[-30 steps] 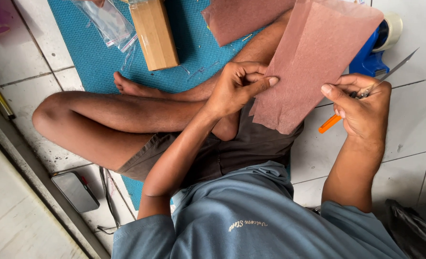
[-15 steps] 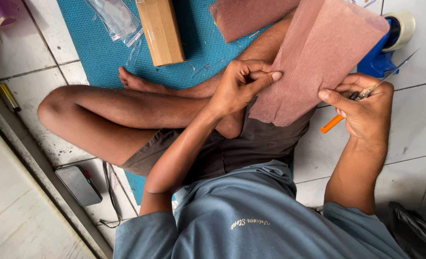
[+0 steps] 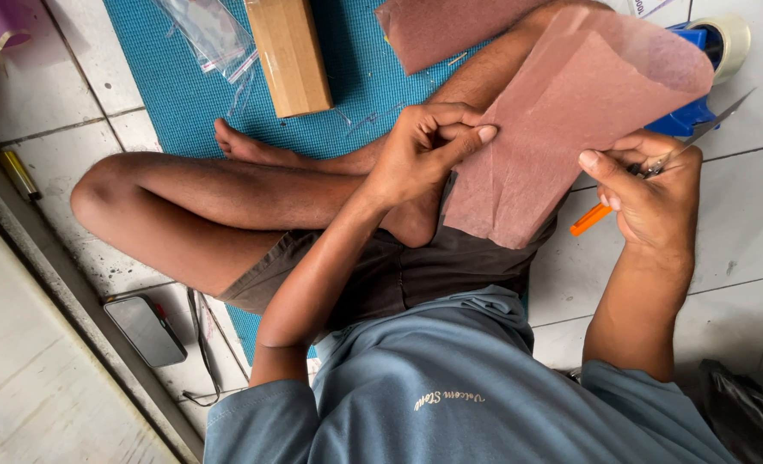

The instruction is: The person is folding and cutting small pieces of brown wrapping paper to create decorative accents for a money bouquet.

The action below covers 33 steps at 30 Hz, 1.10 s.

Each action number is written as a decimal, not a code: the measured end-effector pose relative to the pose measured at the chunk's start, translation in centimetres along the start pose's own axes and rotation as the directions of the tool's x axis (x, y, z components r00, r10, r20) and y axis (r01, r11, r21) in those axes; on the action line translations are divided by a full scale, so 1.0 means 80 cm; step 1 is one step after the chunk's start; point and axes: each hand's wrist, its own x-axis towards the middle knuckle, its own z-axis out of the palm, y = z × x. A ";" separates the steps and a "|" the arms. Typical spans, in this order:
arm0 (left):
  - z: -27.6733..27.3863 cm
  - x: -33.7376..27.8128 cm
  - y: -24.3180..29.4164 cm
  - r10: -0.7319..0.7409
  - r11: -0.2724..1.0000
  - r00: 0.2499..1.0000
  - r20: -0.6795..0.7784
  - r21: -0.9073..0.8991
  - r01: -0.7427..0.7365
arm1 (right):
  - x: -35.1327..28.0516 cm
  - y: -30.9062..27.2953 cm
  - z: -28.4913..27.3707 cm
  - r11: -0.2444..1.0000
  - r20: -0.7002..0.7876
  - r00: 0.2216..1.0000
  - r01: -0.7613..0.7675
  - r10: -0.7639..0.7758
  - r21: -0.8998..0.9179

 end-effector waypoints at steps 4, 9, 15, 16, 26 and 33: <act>-0.005 -0.004 -0.004 -0.074 0.991 0.996 0.047 -0.106 0.078 | -0.003 -0.001 -0.002 0.998 -0.019 0.998 0.055 -0.055 0.010; -0.013 -0.001 -0.018 -0.061 0.983 0.994 0.092 -0.165 0.076 | -0.008 -0.013 0.001 0.986 0.016 0.988 0.151 -0.153 0.073; -0.010 0.010 -0.026 -0.162 0.957 0.972 0.168 -0.213 0.196 | -0.007 0.001 -0.024 0.975 0.126 0.971 0.211 -0.201 -0.071; -0.009 0.013 -0.029 -0.166 0.956 0.971 0.172 -0.215 0.201 | -0.005 0.003 -0.024 0.976 0.121 0.973 0.206 -0.196 -0.071; 0.001 0.036 -0.051 -0.219 0.968 0.967 0.129 -0.100 0.232 | 0.000 0.004 -0.021 0.990 0.083 0.996 0.022 -0.010 -0.142; 0.013 0.076 -0.057 -0.004 0.984 0.976 0.219 -0.171 0.042 | -0.009 -0.007 -0.029 0.998 0.126 0.990 -0.059 0.058 0.004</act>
